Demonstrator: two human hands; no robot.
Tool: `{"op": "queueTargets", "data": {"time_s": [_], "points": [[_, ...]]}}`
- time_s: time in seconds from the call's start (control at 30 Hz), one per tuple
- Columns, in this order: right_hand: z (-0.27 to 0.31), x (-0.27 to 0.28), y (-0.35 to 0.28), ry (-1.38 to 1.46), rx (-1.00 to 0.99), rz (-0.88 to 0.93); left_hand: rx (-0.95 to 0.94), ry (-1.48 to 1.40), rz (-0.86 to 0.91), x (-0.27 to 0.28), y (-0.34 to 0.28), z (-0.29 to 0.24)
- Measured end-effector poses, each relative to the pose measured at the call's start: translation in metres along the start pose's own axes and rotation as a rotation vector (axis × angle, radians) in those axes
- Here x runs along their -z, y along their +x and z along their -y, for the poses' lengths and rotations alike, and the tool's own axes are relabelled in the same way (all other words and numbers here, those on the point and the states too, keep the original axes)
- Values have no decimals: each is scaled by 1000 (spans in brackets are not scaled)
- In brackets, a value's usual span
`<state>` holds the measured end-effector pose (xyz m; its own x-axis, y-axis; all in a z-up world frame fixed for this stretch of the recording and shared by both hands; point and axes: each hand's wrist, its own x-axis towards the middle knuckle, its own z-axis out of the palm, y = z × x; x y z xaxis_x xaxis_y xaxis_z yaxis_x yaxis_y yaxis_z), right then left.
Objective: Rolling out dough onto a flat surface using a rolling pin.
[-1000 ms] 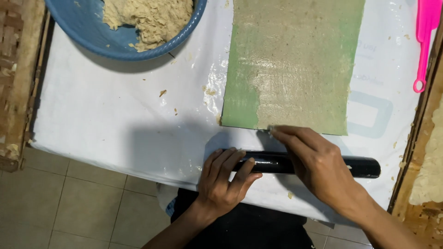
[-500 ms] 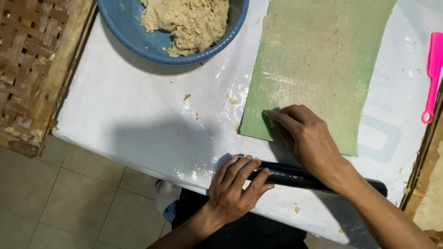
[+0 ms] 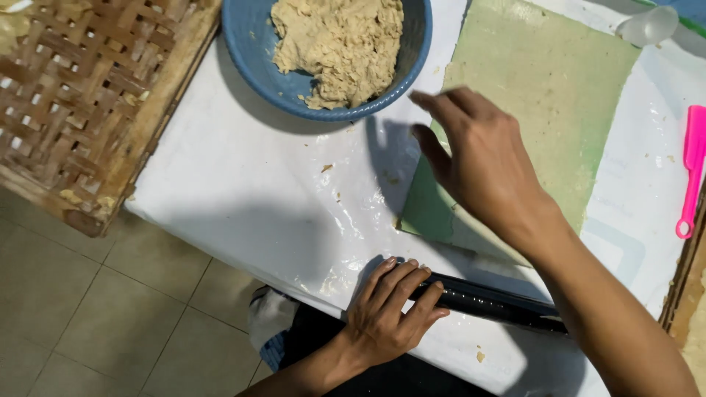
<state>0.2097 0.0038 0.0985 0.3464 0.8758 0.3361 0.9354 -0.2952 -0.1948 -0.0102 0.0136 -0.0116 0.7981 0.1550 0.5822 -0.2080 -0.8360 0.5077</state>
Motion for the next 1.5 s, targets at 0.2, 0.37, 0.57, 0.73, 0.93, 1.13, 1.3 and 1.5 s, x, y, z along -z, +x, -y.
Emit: {"op": "queueTargets", "data": {"time_s": [0.2, 0.37, 0.57, 0.73, 0.93, 1.13, 1.3, 1.5], "points": [[3, -51, 94, 2, 126, -55, 33, -49, 3, -5, -6, -3], [3, -122, 149, -185, 294, -45, 26, -55, -30, -5, -7, -5], [19, -170, 184, -579, 354, 90, 32, -38, -31, -6, -6, -5], [28, -158, 184, -652, 407, 112, 34, -89, 9, -10, -11, -3], [28, -146, 170, -577, 532, 208, 31, -76, -12, -8, -7, -3], [26, -154, 171, -672, 556, 204, 17, -57, -20, -8, -7, -3], [14, -157, 169, -553, 607, 101, 18, -35, -29, -9, -8, -4], [13, -142, 158, -546, 594, 146, 26, -84, -12, -13, -12, -2]]}}
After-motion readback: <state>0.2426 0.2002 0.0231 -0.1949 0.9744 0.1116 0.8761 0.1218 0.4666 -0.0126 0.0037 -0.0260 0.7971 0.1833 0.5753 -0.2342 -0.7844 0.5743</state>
